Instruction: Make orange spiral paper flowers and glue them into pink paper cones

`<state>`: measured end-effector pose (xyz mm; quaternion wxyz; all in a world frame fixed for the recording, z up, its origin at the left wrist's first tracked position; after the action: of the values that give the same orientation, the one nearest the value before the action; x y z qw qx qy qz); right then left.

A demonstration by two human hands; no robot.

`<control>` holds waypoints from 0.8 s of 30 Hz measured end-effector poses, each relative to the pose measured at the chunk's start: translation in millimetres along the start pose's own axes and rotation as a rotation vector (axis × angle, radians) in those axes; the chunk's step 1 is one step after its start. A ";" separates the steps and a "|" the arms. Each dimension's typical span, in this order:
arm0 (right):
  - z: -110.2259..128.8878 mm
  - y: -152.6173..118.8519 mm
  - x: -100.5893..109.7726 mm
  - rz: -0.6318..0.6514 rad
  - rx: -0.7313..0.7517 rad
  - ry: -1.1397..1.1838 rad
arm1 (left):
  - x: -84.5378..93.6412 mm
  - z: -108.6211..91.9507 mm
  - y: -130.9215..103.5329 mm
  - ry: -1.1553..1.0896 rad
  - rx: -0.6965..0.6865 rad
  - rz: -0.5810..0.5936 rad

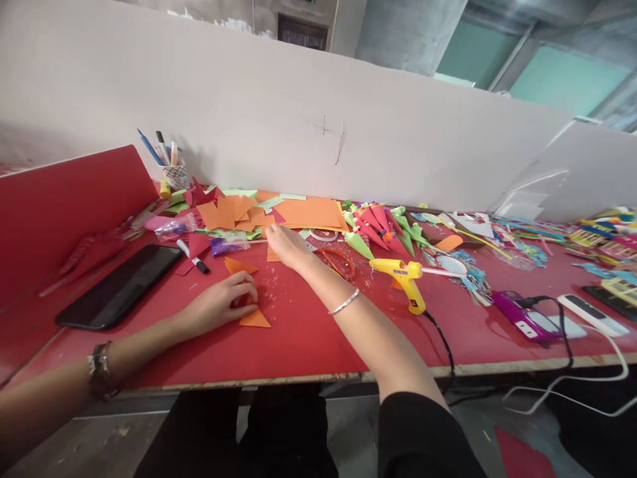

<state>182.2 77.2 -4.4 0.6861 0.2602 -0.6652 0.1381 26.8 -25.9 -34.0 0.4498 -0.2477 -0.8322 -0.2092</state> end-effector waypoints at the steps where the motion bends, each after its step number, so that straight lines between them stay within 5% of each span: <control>1: -5.3 -4.8 6.3 -0.043 -0.034 0.012 | -0.4 -0.2 -0.6 -0.022 -0.007 -0.017; 7: -10.1 -62.9 36.1 -0.192 -0.031 0.253 | 1.5 -0.8 -1.4 -0.135 0.018 -0.049; 10: 11.7 -97.3 34.2 -0.110 0.169 0.411 | 4.0 -0.7 0.4 -0.177 -0.001 -0.016; 13: 28.6 -120.5 20.1 -0.002 0.217 0.377 | 5.5 -0.3 2.3 -0.186 -0.011 0.010; 19: 30.7 -133.7 -0.2 0.013 0.201 0.381 | 2.3 -2.8 1.9 -0.171 -0.052 -0.033; 24: 33.2 -136.5 -1.1 -0.001 0.174 0.338 | 3.2 -11.0 -4.5 -0.144 -0.171 0.061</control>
<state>227.3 -53.4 -29.9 0.7631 0.2919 -0.5259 0.2365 29.7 -35.1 -26.2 0.3720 -0.3247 -0.8336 -0.2474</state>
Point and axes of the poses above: each hand's wrist, its own y-axis towards the middle knuckle, its own x-axis out of the back of the hand, z = x × y, the point moved 1 cm from there along y, towards the middle knuckle, and after that the axes turned 3 degrees about -y, right-handed, at the moved point
